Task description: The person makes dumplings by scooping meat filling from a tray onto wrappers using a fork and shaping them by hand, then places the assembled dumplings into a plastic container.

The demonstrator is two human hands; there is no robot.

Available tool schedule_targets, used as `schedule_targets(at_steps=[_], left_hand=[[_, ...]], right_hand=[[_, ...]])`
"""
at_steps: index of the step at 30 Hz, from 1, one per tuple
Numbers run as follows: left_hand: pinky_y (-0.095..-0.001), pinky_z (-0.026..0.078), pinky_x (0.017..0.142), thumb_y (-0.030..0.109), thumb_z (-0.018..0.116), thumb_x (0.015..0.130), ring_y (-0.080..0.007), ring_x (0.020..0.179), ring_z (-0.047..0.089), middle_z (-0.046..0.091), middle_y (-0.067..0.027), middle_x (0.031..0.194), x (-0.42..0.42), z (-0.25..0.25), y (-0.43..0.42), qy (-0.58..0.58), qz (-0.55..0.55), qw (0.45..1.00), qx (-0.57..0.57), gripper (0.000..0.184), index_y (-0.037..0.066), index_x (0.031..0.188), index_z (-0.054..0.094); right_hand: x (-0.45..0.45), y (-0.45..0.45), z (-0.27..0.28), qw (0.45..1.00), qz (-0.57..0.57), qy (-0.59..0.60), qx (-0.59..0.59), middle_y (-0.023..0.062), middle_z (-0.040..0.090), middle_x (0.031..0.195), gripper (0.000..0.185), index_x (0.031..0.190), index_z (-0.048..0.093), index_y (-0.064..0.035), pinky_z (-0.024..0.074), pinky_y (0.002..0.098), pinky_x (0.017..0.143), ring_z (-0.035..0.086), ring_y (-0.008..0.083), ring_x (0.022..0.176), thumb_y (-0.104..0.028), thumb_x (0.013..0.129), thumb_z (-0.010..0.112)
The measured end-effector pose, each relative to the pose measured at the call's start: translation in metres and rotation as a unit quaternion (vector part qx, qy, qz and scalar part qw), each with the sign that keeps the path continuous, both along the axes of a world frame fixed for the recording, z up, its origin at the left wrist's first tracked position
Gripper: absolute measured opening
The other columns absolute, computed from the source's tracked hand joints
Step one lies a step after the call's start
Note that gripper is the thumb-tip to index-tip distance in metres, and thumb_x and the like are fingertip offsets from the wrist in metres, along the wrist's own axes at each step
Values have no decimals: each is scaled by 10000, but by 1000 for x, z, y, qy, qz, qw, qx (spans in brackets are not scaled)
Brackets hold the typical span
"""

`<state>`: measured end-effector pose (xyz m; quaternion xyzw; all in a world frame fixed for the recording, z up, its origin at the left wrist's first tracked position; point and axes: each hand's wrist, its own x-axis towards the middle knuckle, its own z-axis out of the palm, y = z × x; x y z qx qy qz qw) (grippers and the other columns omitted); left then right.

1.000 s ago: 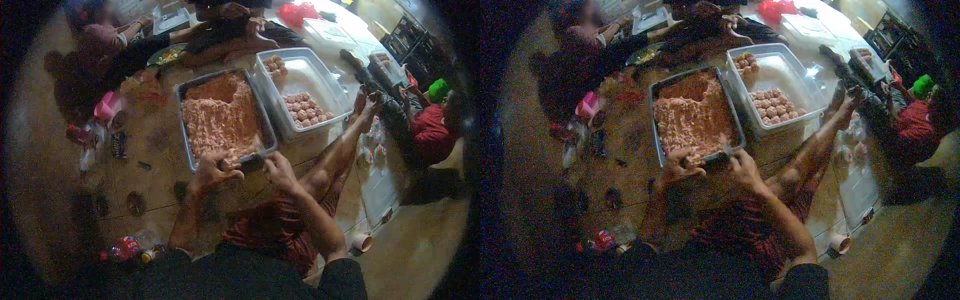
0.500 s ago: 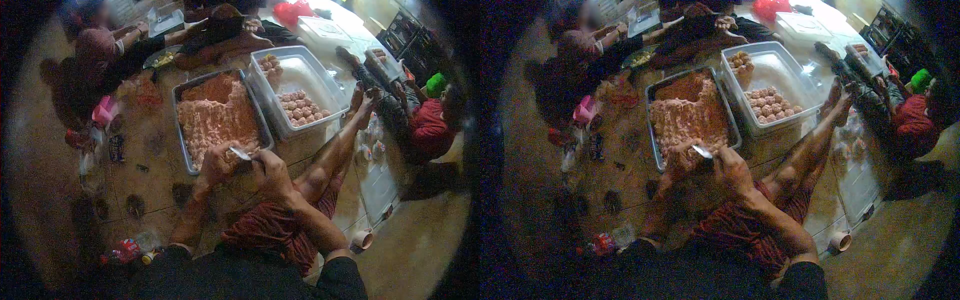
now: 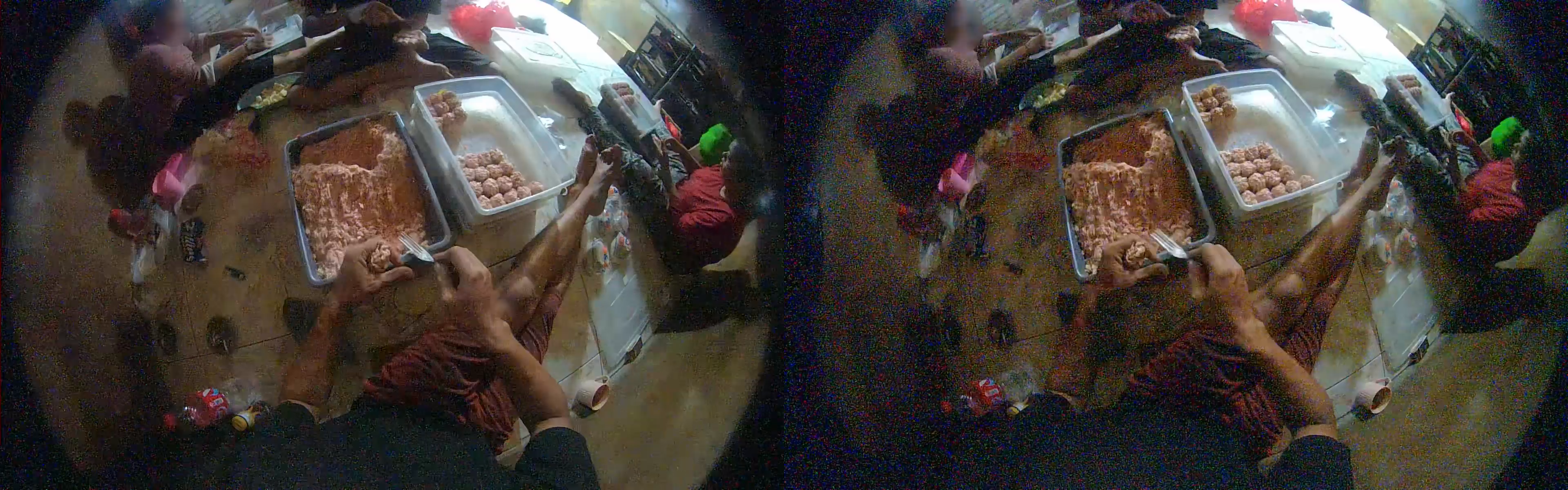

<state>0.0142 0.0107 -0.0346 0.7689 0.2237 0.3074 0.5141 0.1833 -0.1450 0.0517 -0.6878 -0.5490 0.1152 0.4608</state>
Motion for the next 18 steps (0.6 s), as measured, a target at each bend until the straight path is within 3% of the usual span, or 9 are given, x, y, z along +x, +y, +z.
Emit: schedule_targets(at_steps=[3,6,8,9,10,12,13,16,18], left_hand=[[-308,478,603,279,855,817,-88,668,551,641,-32,680,7,16,-15,-56,23,997,-51,327,23,889,664],[-302,528,708,304,828,815,-105,794,639,703,-80,820,-8,3,10,99,53,991,77,363,-4,937,678],[-313,543,749,279,861,789,-161,800,671,728,-92,903,-16,-31,18,102,111,980,132,376,5,992,702],[-313,543,749,279,861,789,-161,800,671,728,-92,903,-18,-10,14,103,110,980,133,376,5,992,702],[-317,547,763,262,873,778,-186,808,680,733,-95,935,-19,33,4,85,48,995,29,371,14,1000,710],[-321,551,778,244,886,766,-212,816,689,738,-99,967,-17,74,-3,66,-15,995,-75,369,22,1008,718],[-327,553,779,235,901,751,-206,824,690,739,-97,972,-15,82,-3,43,-49,997,-41,402,30,1039,709],[-326,553,780,214,907,752,-175,861,683,733,-104,992,-16,30,4,-105,67,984,130,493,43,1149,670],[-332,551,775,209,883,777,-172,881,674,723,-111,1005,-16,44,7,81,-5,996,42,489,43,1170,644]], right_hand=[[-14,-5,13,994,47,-34,-88,177,633,918,118,1004,657,-28,515,461,768,647,393,879,-44,886,655],[-14,-11,35,991,38,-33,-121,179,643,936,109,988,668,-23,521,453,763,661,381,897,-45,880,663],[-13,-13,37,996,34,-49,-72,173,641,926,102,977,670,-15,527,445,745,662,387,871,-33,877,660],[-13,-13,43,999,14,-29,-33,172,640,925,118,990,673,-16,527,444,744,658,388,871,-20,874,654],[-12,-13,46,1000,-8,-9,6,171,638,923,136,1003,676,-17,527,443,743,655,389,870,-6,871,648],[-17,-9,42,999,0,-5,35,173,637,917,157,1020,680,-14,526,438,744,653,383,863,7,870,641],[-20,-7,38,998,9,1,62,174,636,911,177,1037,683,-10,526,433,745,651,378,855,20,869,634],[-28,-3,10,998,67,2,-14,179,635,913,198,1058,683,5,525,425,739,653,360,827,29,867,633],[-21,-9,19,996,72,-33,-51,175,632,934,223,1075,681,10,527,411,739,655,343,822,34,857,643]])
